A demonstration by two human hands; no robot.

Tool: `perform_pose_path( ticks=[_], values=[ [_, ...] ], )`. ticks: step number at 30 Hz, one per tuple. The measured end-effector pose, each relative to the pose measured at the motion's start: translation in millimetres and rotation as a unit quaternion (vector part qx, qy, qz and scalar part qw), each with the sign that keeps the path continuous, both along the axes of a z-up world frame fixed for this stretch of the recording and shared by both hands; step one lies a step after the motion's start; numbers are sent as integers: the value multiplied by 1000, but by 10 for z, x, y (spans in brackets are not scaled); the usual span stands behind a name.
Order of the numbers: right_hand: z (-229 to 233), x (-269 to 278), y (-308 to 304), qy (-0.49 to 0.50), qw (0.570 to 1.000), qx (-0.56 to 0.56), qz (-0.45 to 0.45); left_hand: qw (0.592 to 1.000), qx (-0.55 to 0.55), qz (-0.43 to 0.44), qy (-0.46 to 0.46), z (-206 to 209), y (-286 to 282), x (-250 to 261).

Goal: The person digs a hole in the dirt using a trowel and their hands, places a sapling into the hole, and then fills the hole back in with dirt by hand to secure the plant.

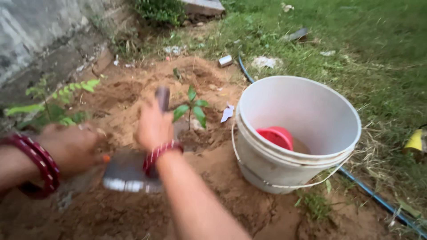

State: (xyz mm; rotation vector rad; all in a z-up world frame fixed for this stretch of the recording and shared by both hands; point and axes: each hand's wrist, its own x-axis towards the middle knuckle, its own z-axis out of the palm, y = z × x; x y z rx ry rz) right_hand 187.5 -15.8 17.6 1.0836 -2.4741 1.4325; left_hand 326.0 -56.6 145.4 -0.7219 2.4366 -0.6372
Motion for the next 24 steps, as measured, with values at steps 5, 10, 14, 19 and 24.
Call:
perform_pose_path(
  ticks=[5, 10, 14, 19, 24],
  values=[
    [1077, -684, 637, 0, 998, -55, -12, 994, -94, -39, 32, 754, 346, -602],
    [1368, -926, 1226, -33, 990, -138, -7, 984, -148, -79, 58, 1198, 997, -1013],
    [1365, -943, 1468, -33, 984, -174, -3, 980, -151, -107, 70, 1153, 1411, -1210],
    [1352, -819, 1430, -36, 976, -210, -41, 979, -152, -112, 82, 1128, 1508, -1224],
    [1292, -686, 1194, -72, 971, -224, -36, 976, -148, -128, 91, 1210, 1285, -1444]
  ],
)
